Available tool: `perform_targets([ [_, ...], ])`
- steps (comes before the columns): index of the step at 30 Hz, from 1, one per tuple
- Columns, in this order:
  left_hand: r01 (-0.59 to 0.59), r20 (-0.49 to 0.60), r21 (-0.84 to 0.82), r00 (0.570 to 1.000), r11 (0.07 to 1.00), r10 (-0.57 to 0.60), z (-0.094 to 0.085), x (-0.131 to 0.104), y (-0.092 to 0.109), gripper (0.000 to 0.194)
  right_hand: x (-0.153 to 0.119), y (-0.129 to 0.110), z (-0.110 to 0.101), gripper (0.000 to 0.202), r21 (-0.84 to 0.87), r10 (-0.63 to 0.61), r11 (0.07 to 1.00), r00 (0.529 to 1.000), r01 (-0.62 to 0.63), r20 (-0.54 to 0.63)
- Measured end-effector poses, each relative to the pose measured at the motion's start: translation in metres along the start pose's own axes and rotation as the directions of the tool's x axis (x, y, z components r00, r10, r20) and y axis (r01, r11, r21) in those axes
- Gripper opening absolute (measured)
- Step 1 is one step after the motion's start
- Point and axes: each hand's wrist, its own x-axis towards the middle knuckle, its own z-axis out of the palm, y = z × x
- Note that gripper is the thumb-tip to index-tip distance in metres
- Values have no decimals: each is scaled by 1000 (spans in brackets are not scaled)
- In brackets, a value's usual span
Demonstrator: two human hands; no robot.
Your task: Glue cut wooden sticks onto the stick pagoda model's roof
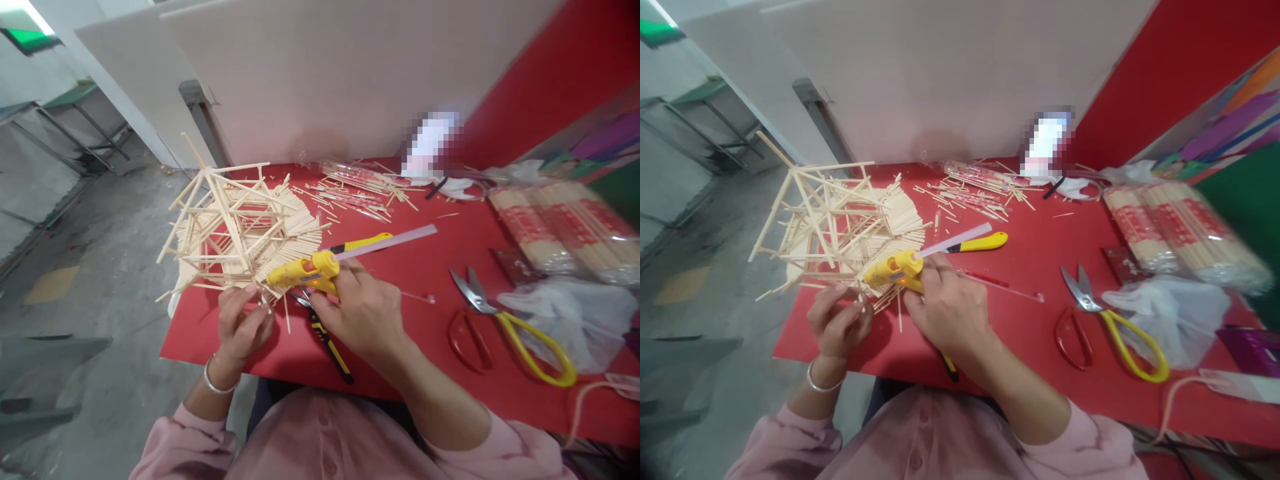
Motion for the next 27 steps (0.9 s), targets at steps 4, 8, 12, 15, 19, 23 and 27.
perform_targets([
  [4,-5,-8,19,1000,1000,5,1,3,2,28,4,-2,1,31,6,-2,1000,1000,2,7],
  [8,-23,-47,30,999,999,24,3,6,2,40,5,-2,1,28,20,-6,1000,1000,6,29],
  [12,-30,-54,31,998,999,32,3,6,3,53,3,-1,1,29,32,-12,999,1000,11,25],
  [15,-22,-38,13,999,1000,23,4,5,3,53,2,0,0,30,18,-6,1000,1000,6,19],
  [19,-3,-66,4,998,1000,3,5,3,5,56,-2,3,-4,28,-16,-6,1000,1000,6,3],
  [23,-30,-46,5,998,1000,30,2,5,9,60,-7,6,-9,26,-30,-28,999,999,28,-23],
  [27,-26,-35,22,999,999,27,-7,7,12,61,-13,10,-13,25,-42,-18,999,999,17,-29],
])
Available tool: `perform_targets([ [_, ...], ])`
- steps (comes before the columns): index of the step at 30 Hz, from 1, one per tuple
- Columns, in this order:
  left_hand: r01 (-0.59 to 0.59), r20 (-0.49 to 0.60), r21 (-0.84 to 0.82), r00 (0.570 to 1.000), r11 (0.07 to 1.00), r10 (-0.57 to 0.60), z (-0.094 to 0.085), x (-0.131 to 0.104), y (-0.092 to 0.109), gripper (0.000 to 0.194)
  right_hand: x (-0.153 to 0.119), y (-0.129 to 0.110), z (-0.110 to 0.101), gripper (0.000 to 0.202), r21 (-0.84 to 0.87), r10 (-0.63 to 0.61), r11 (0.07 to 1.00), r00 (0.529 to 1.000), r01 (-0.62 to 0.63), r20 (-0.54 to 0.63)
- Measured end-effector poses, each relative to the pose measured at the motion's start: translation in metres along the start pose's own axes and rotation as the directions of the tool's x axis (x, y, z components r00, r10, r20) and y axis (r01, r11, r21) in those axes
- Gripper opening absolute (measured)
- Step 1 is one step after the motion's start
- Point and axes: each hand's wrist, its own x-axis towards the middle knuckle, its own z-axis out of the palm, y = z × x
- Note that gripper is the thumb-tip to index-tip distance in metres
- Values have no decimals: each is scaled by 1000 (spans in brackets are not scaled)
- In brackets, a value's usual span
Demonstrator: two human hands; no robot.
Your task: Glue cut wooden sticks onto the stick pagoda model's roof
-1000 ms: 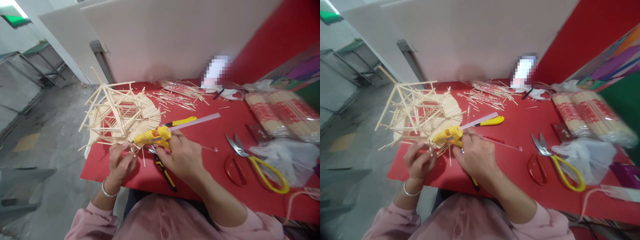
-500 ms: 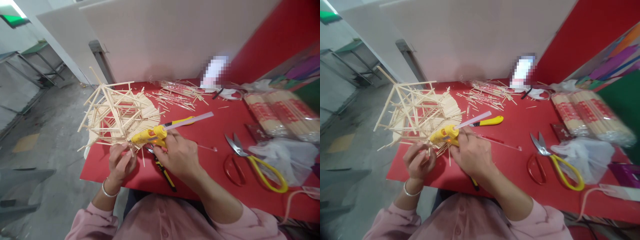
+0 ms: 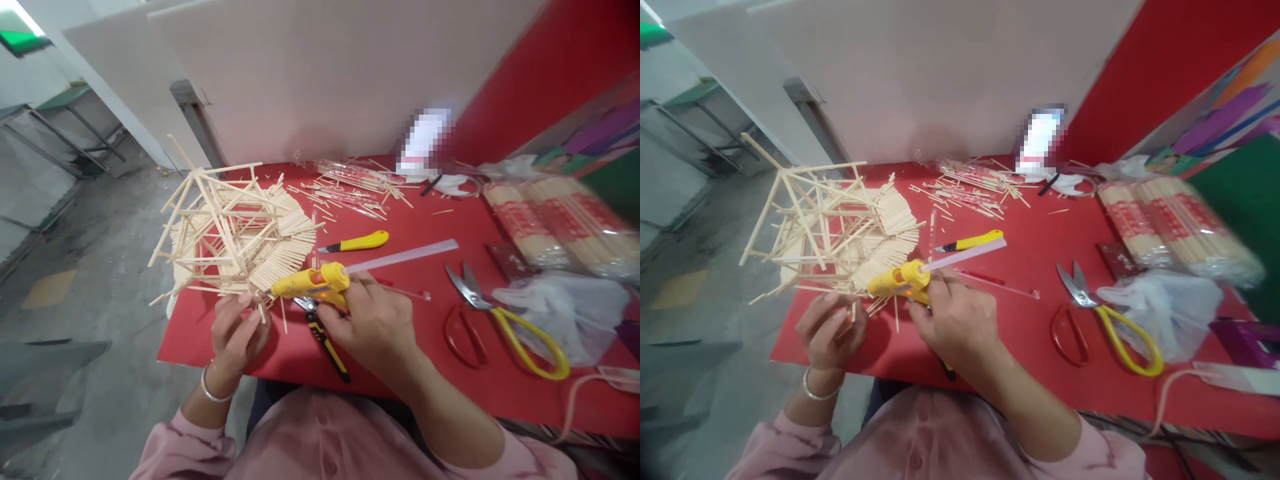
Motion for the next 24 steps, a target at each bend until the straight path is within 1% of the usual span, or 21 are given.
perform_targets([
  [5,33,66,-25,997,999,-32,-8,-5,2,52,-7,2,-2,24,-22,28,999,999,-27,27],
  [9,33,78,-20,996,999,-31,-10,-9,6,45,-15,5,-4,24,16,49,999,998,-50,38],
  [10,31,80,-20,996,999,-29,-11,-9,8,44,-18,9,-5,24,51,71,996,996,-73,54],
  [11,26,81,-17,996,1000,-25,-14,-9,10,43,-22,15,-7,25,95,114,988,989,-123,92],
  [12,17,84,-9,996,1000,-16,-17,-8,12,42,-27,25,-9,28,138,182,969,971,-204,154],
  [13,5,93,4,996,1000,-5,-21,-6,13,42,-33,36,-11,32,170,270,935,935,-312,230],
  [14,-20,108,21,994,1000,18,-24,-4,14,41,-40,50,-13,38,176,372,880,871,-440,321],
  [16,-92,148,63,986,994,81,-31,0,15,39,-56,82,-15,48,110,560,740,698,-664,447],
  [17,-126,168,81,979,989,111,-32,1,16,37,-65,97,-13,50,59,625,677,615,-734,481],
  [18,-149,187,96,974,984,129,-33,3,17,36,-74,112,-11,50,16,666,633,555,-774,499],
  [19,-163,203,107,969,981,139,-33,4,18,35,-82,124,-8,50,-5,676,609,516,-793,525],
  [20,-166,215,113,967,980,139,-32,5,19,35,-90,133,-3,48,8,660,592,490,-806,569],
  [21,-160,221,119,966,980,131,-31,6,20,34,-97,140,1,45,49,628,572,476,-818,615],
  [22,-155,223,122,967,980,125,-30,7,22,32,-102,143,5,42,93,592,567,484,-818,645],
  [23,-150,222,126,968,981,120,-29,9,24,29,-106,144,9,40,125,557,585,510,-801,656],
  [24,-145,220,132,969,981,113,-30,10,25,26,-108,142,11,39,127,539,634,553,-763,635],
])
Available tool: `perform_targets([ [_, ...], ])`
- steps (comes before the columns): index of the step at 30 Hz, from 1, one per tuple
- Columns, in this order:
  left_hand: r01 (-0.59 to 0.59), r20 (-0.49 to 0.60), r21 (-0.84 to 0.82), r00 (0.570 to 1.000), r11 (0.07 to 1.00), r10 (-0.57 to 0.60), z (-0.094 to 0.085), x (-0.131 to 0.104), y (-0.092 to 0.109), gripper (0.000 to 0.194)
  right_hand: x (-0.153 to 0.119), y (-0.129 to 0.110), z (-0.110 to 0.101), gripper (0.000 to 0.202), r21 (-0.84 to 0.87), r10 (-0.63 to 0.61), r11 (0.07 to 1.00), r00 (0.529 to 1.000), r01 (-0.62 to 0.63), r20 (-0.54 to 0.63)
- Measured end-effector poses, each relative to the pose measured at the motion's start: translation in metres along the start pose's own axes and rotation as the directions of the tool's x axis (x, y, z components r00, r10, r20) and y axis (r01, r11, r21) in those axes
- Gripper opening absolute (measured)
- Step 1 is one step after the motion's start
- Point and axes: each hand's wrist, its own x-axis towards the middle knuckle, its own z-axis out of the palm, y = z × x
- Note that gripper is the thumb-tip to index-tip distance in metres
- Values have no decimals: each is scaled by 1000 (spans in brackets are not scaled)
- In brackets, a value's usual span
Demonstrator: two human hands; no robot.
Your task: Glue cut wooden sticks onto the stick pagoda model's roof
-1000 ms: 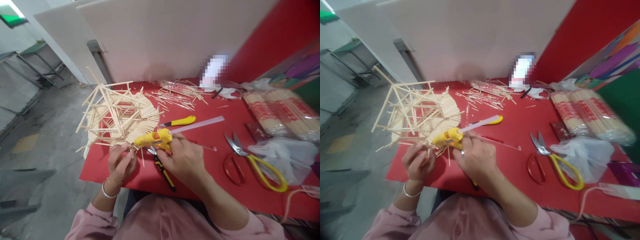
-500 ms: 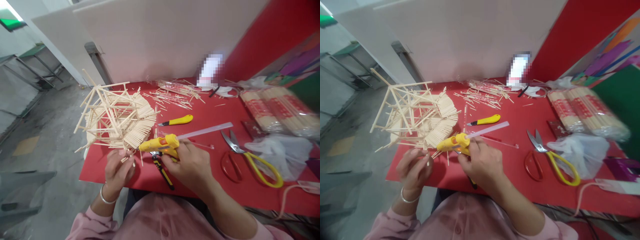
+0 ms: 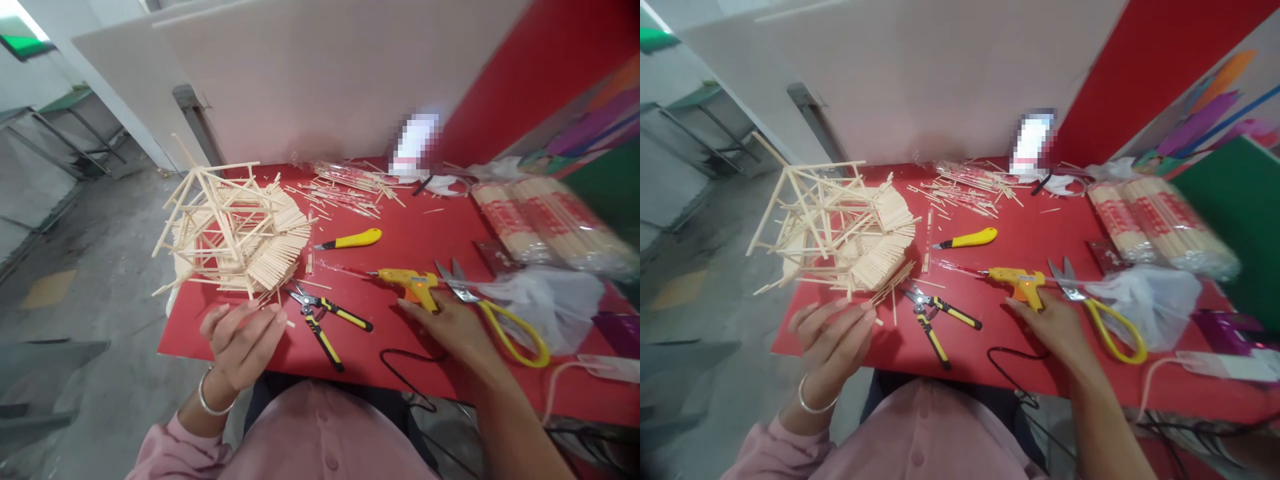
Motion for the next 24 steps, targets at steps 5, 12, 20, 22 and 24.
perform_targets([
  [5,28,58,-20,998,999,-27,-10,8,2,19,-29,-50,5,32,-414,-435,865,836,283,-336],
  [12,30,42,-86,999,996,-26,-9,8,0,22,-69,-173,18,15,48,-790,510,490,859,-368],
  [20,0,59,-161,998,987,10,-13,2,-15,21,-62,-193,38,12,108,-794,496,501,861,-345],
  [22,-1,64,-174,998,985,12,-12,1,-17,20,-62,-194,40,12,113,-792,500,506,859,-343],
  [24,10,26,-179,1000,984,-5,-6,-2,-19,23,-61,-195,44,12,111,-797,486,491,867,-352],
])
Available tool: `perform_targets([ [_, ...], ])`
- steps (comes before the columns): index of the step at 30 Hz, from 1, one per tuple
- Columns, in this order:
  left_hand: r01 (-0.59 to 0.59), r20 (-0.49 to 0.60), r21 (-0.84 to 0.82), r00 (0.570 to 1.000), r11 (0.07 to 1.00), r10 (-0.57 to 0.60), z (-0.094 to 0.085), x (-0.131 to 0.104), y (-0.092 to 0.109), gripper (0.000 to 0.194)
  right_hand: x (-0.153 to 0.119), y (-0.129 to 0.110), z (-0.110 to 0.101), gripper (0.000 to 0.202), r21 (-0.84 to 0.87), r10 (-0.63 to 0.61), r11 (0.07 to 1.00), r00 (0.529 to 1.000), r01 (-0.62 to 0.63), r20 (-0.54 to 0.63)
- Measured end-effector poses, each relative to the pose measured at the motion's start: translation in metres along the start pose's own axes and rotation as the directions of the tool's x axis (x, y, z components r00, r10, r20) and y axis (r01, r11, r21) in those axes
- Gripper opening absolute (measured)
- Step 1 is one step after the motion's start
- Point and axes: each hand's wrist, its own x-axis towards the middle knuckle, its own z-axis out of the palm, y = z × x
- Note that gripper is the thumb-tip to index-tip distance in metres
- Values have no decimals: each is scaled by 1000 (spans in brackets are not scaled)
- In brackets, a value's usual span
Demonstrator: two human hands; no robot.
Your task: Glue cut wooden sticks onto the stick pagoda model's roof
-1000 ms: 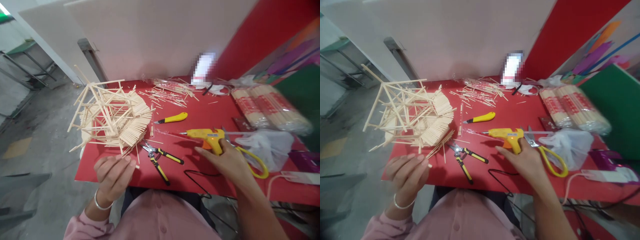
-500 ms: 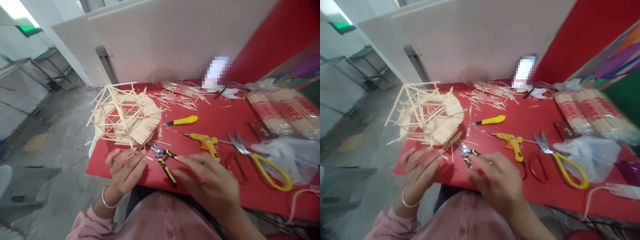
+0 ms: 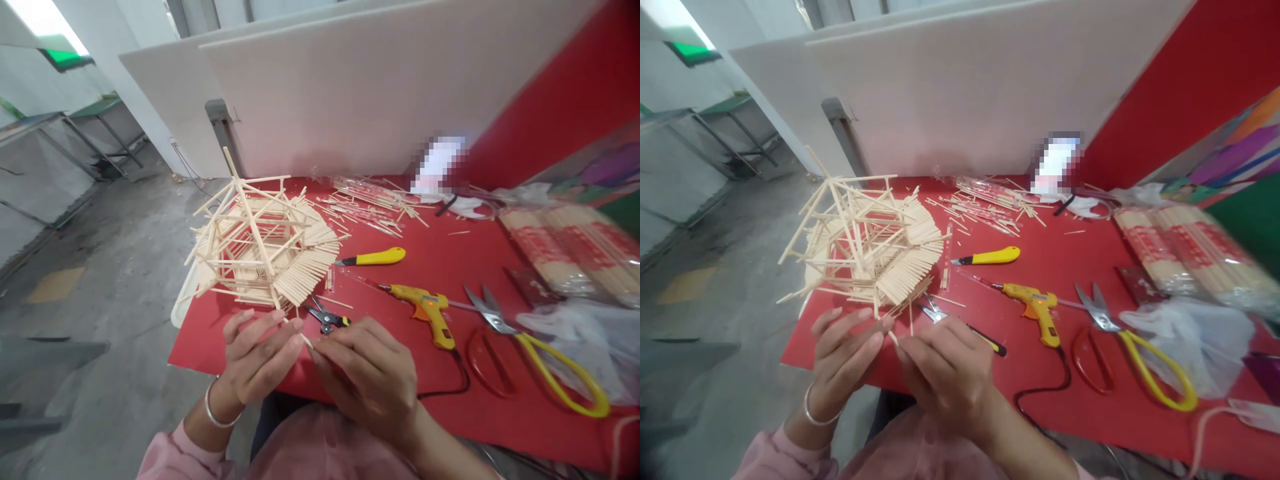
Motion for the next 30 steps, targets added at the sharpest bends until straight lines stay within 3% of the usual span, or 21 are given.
perform_targets([
  [3,111,-199,-24,974,994,-113,13,-5,-3,50,0,6,11,15,-80,0,997,995,-8,-102],
  [5,243,-305,-133,912,961,-273,23,-6,-5,58,1,11,21,17,-127,6,992,988,-25,-152],
  [7,366,-317,-277,838,888,-444,31,-7,-7,54,2,16,31,18,-128,-7,992,990,-12,-143],
  [9,436,-263,-373,797,819,-544,37,-9,-9,48,2,18,39,17,-125,-18,992,991,2,-130],
  [11,449,-204,-393,808,802,-553,40,-13,-11,47,2,20,44,16,-132,-11,991,991,-6,-131],
  [17,412,-95,-257,890,874,-447,42,-33,-18,56,5,21,46,13,-152,-4,988,992,-15,-123],
  [30,294,-63,-435,933,851,-354,45,-28,-22,58,3,24,49,9,-207,3,978,993,-27,-115],
])
